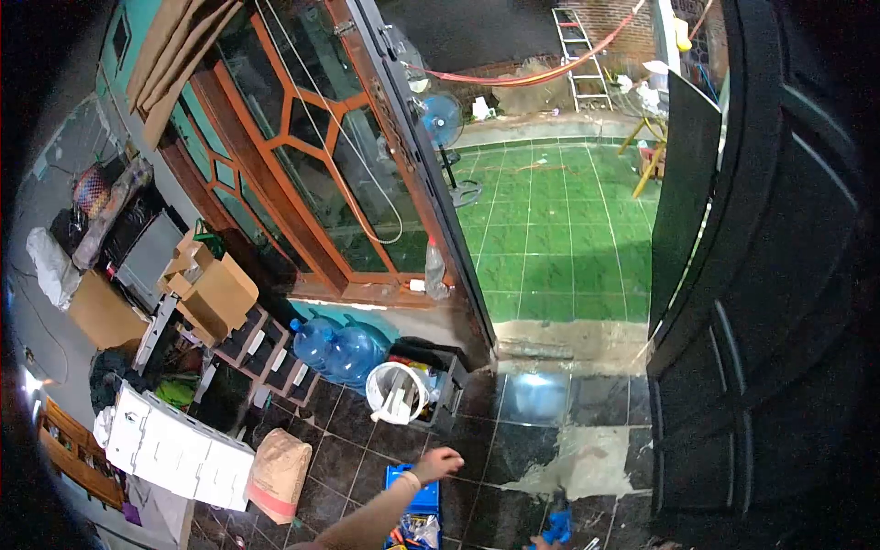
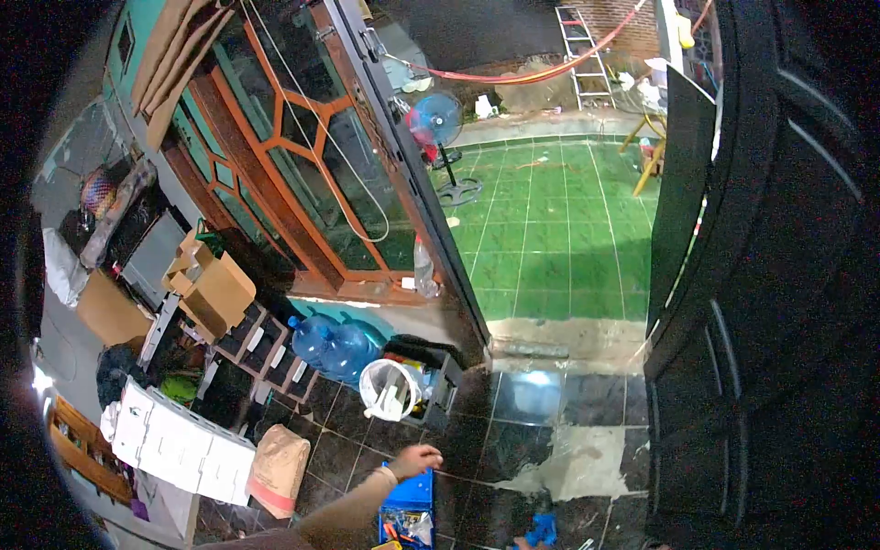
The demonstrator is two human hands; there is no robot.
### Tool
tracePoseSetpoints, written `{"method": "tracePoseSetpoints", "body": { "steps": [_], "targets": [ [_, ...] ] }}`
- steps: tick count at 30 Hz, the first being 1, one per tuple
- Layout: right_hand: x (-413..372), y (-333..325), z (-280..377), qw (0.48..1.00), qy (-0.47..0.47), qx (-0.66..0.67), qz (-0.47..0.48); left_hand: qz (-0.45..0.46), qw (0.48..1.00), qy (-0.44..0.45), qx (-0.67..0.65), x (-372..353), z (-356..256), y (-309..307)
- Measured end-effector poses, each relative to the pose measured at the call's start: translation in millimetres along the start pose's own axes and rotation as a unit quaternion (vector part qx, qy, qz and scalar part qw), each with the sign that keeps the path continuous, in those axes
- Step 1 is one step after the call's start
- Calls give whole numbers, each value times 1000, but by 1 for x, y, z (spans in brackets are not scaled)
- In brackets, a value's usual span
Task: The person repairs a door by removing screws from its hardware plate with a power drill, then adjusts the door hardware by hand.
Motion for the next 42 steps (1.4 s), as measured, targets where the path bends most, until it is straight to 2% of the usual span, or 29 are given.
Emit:
{"method": "tracePoseSetpoints", "body": {
  "steps": [3, 6, 10, 11, 14, 16, 18, 19, 20, 22, 23, 26, 28, 29, 30, 31, 32, 33, 34, 36, 37, 38, 40, 42],
  "targets": [
    [12, 20, 52, 998, -4, 40, 51, -56, 998, 36, -2, 9, -82, -52],
    [43, 45, 132, 991, -43, 56, 111, -97, 994, 44, -34, 27, -147, -96],
    [82, 104, 314, 963, -187, -120, 152, -184, 976, 75, -92, 65, -231, -140],
    [90, 122, 358, 960, -203, -70, 180, -213, 971, 108, -27, 74, -254, -152],
    [90, 179, 498, 930, -265, 38, 253, -237, 953, 153, -109, 101, -310, -180],
    [104, 210, 566, 913, -306, 0, 271, -277, 933, 196, -124, 123, -341, -204],
    [111, 247, 621, 896, -362, 50, 253, -331, 907, 240, -104, 133, -380, -231],
    [121, 258, 636, 906, -316, 43, 277, -332, 901, 243, -138, 125, -414, -241],
    [89, 278, 677, 888, -286, 106, 344, -362, 874, 294, -135, 153, -405, -260],
    [105, 298, 697, 893, -176, 120, 396, -439, 854, 257, -112, 154, -444, -279],
    [110, 315, 708, 851, -191, 150, 465, -460, 841, 262, -113, 166, -447, -284],
    [111, 341, 734, 838, -166, 202, 478, -518, 810, 259, -93, 192, -453, -301],
    [106, 348, 752, 841, -173, 148, 491, -533, 812, 230, -65, 192, -473, -302],
    [105, 350, 758, 839, -172, 120, 503, -527, 824, 187, -89, 165, -518, -293],
    [109, 356, 764, 834, -173, 93, 516, -547, 800, 231, -89, 176, -516, -300],
    [135, 358, 748, 843, -206, 90, 489, -566, 772, 274, -88, 192, -506, -305],
    [114, 366, 769, 832, -189, 93, 513, -584, 744, 315, -86, 203, -497, -308],
    [104, 373, 784, 823, -183, 78, 532, -606, 733, 300, -75, 208, -494, -311],
    [102, 377, 792, 812, -178, 62, 552, -612, 714, 314, -128, 210, -500, -310],
    [110, 392, 802, 782, -265, -15, 564, -636, 708, 294, -92, 208, -501, -310],
    [104, 396, 813, 767, -242, 7, 595, -644, 698, 298, -94, 208, -505, -310],
    [97, 399, 822, 755, -269, -12, 597, -630, 713, 288, -110, 208, -505, -311],
    [88, 409, 834, 747, -242, 22, 619, -624, 700, 311, -157, 208, -510, -310],
    [95, 417, 837, 725, -262, -2, 637, -619, 703, 320, -142, 202, -526, -309]
  ]
}}
Point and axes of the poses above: each hand's wrist, its own x-axis towards the middle knuckle, its own y-axis out of the palm, z = x × y, the point moved 2 cm from there along x, towards the middle knuckle, and after that the axes turned 4 degrees about x, right-handed, at the moved point
